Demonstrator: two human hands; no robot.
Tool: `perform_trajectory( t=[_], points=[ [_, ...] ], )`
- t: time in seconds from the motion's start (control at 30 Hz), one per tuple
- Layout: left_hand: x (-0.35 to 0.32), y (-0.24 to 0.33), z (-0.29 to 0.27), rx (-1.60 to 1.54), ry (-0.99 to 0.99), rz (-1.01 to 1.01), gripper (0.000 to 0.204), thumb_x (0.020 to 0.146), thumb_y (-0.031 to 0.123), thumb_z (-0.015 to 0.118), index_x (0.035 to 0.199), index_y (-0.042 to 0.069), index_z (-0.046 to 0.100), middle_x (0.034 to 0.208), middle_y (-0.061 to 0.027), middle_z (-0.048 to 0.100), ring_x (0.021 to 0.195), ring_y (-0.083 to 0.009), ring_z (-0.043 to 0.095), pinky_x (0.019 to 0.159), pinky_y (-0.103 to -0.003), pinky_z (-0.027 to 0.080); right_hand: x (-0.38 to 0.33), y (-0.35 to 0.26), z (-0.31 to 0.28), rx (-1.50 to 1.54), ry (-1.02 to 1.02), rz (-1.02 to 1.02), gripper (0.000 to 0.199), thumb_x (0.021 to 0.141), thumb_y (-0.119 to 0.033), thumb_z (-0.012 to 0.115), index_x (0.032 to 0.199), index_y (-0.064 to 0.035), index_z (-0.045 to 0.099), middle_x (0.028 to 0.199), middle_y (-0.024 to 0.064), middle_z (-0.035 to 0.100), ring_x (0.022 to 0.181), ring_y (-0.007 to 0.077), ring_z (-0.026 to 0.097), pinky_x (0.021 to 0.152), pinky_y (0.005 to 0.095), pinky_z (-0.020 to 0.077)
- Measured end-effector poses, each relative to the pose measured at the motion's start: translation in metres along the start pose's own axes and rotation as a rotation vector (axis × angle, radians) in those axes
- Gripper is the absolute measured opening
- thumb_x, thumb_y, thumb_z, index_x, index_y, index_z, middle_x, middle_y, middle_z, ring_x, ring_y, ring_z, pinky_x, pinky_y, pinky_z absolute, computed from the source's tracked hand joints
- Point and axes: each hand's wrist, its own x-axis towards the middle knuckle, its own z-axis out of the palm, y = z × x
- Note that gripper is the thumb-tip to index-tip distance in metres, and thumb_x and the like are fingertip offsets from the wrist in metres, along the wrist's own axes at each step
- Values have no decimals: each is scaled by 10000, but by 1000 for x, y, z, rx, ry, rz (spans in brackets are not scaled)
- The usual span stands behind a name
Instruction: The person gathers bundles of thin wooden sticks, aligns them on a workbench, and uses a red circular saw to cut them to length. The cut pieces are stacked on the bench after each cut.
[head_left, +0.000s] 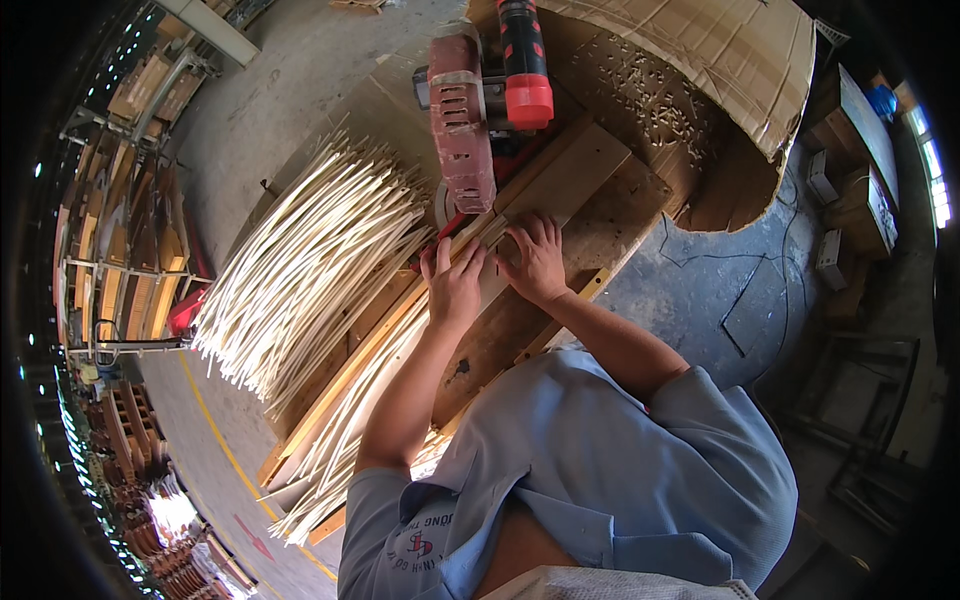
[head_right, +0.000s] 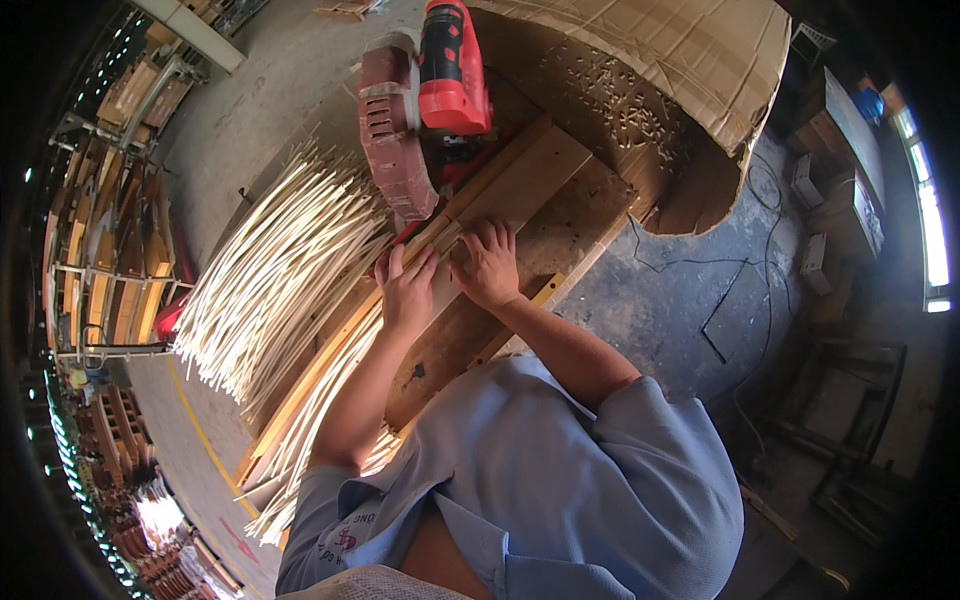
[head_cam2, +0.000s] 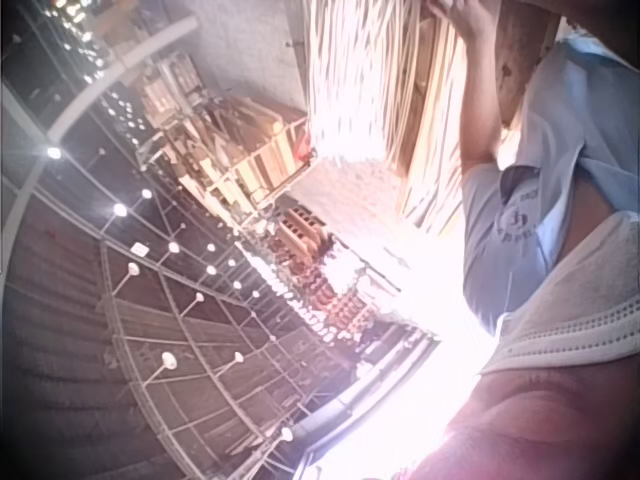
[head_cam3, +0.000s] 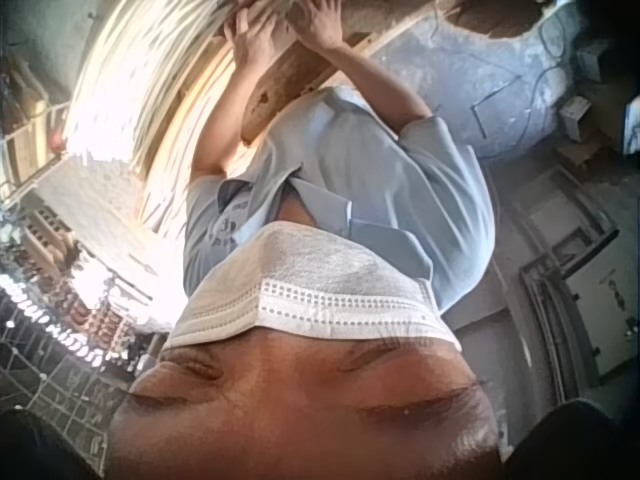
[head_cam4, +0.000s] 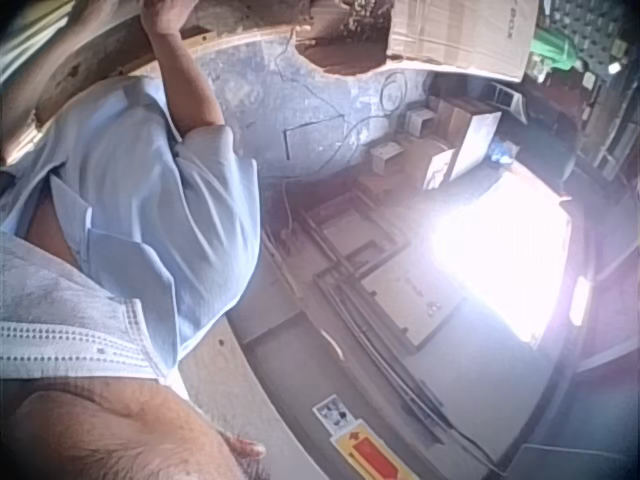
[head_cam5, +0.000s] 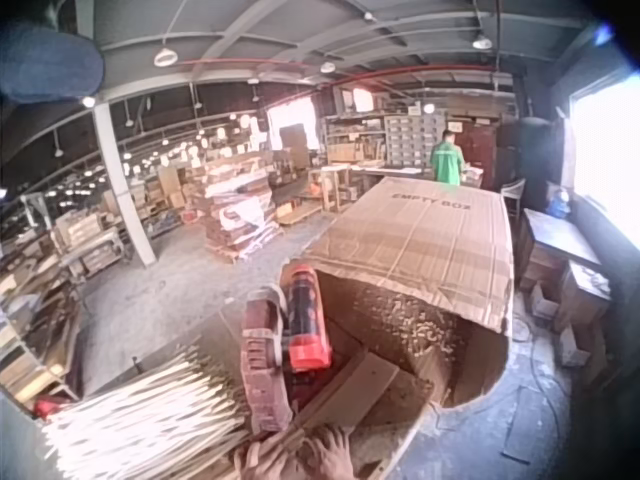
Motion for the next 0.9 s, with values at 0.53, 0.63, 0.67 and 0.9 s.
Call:
perform_trajectory(
  t=[0.53,0.63,0.67,0.9],
  points=[
    [1,3,-1,2,19,-24,377,920,81,666,1284,140,746,1431,34,692,1392,-403,486,1162,-658,333,-1,1,1,-63,-64,24,672,800,-375,845,1365,-66,652,1507,197,506,1456,445,400,1252,599,273],
    [1,3,0,5,18,-24,382,918,79,667,1288,139,744,1431,32,691,1392,-403,485,1162,-657,332,-1,2,1,-64,-61,15,679,796,-378,845,1369,-69,650,1508,197,506,1455,449,400,1251,598,276],
    [1,3,0,7,18,-23,385,917,78,668,1289,138,744,1431,30,691,1392,-404,485,1162,-656,331,-1,2,1,-66,-58,10,685,794,-379,846,1372,-68,647,1507,197,506,1453,450,401,1250,597,278],
    [1,2,1,14,26,-6,394,918,85,667,1303,129,739,1427,20,691,1379,-406,489,1158,-647,333,3,0,1,-46,-62,46,726,786,-381,846,1404,-67,631,1509,195,505,1446,452,406,1242,590,286]
  ],
)
